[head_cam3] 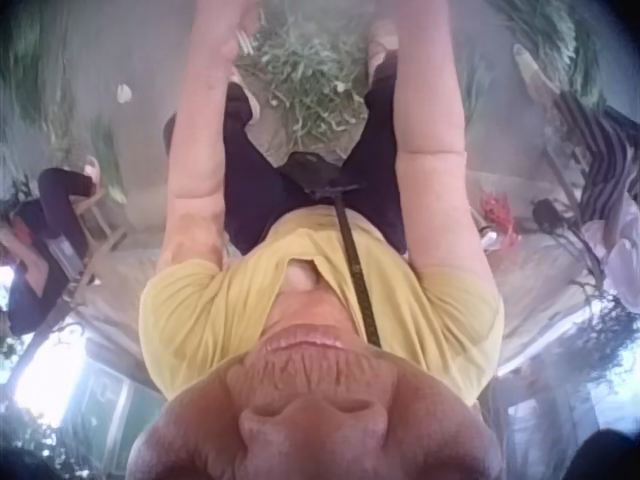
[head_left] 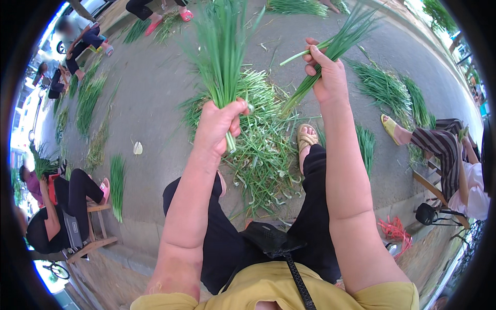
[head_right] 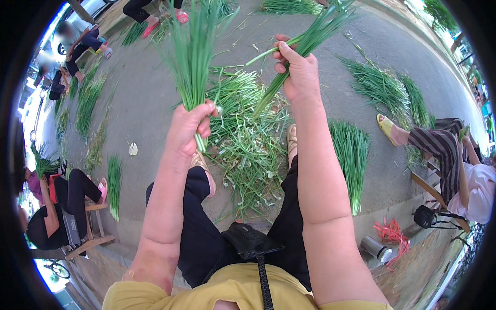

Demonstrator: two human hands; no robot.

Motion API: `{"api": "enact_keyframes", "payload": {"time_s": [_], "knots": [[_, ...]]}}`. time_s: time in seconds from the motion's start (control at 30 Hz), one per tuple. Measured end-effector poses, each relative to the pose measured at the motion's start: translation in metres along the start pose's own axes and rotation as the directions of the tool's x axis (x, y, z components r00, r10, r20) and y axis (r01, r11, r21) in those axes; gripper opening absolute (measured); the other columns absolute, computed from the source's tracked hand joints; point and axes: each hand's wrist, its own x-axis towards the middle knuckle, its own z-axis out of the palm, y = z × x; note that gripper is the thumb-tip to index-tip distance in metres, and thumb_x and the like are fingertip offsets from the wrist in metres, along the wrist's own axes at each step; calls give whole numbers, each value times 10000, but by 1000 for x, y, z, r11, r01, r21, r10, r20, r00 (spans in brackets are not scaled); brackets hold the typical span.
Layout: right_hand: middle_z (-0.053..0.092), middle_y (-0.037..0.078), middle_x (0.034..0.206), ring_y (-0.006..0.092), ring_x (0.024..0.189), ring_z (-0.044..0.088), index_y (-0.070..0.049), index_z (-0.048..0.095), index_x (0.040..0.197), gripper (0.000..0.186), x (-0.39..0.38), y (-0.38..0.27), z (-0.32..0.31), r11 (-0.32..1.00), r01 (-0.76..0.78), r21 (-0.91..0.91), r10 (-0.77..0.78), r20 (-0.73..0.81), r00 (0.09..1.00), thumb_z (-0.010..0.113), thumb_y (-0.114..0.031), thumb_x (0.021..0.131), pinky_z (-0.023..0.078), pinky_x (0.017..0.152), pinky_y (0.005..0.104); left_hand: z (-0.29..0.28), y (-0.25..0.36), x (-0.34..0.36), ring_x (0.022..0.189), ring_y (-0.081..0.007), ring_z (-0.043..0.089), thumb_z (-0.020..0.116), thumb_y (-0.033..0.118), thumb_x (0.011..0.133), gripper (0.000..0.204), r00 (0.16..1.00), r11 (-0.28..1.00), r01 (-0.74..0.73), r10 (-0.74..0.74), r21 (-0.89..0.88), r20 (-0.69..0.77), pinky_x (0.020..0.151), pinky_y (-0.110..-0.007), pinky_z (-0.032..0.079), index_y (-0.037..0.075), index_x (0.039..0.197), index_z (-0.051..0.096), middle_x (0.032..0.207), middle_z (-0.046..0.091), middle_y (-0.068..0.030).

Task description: The person sits on a low stool outdoors and repeatedly snaps the white ends off green stalks, likely chives or scallions, by hand. The trimmed ends fall to the ground while the person continues processing the bunch.

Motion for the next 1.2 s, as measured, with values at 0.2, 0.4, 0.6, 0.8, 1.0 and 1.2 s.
{"api": "enact_keyframes", "payload": {"time_s": [0.2,0.4,0.6,0.8,1.0,1.2], "knots": [[577,58,816,96,637,526,30,582,946,211,-2,-7,-3,992,-117,41,110,149,983,689,-80,802,363,469,193,3,5,-11,375,-40,395,742,156,761,217,990,993,50,-63,107,125,339,-188,310,32,836,580,640,547,-26],[555,3,802,46,577,453,21,590,1019,292,-16,0,14,953,-219,-210,273,273,923,690,-164,816,319,468,185,2,13,0,426,-23,398,685,161,817,224,990,999,-25,30,-34,141,380,-174,307,3,938,583,729,578,-44],[498,-51,620,36,507,385,-42,642,895,260,-38,17,38,845,-225,-485,423,351,835,747,-235,756,249,460,187,3,13,13,462,1,392,651,160,853,280,969,993,79,-57,-86,238,396,-147,310,34,1078,543,820,597,-80],[504,-30,600,38,453,340,-53,629,820,249,-42,20,47,826,-202,-526,415,325,849,735,-274,773,230,428,209,0,8,15,455,2,404,640,117,853,206,932,985,124,-73,-122,356,387,-146,308,46,1026,554,817,599,-65],[503,-27,579,48,459,365,-46,631,789,310,-43,22,47,822,-227,-522,423,292,858,725,-341,772,248,427,225,-1,9,16,446,-15,417,645,101,844,105,964,951,137,-64,-276,260,391,-170,315,63,919,581,783,599,-25],[513,-28,589,52,489,425,-22,630,803,280,-50,24,56,777,-216,-592,439,263,859,811,-195,680,305,433,219,-10,6,22,448,-41,413,661,84,823,125,991,923,94,-52,-374,121,398,-198,306,72,923,588,769,590,-6]]}}
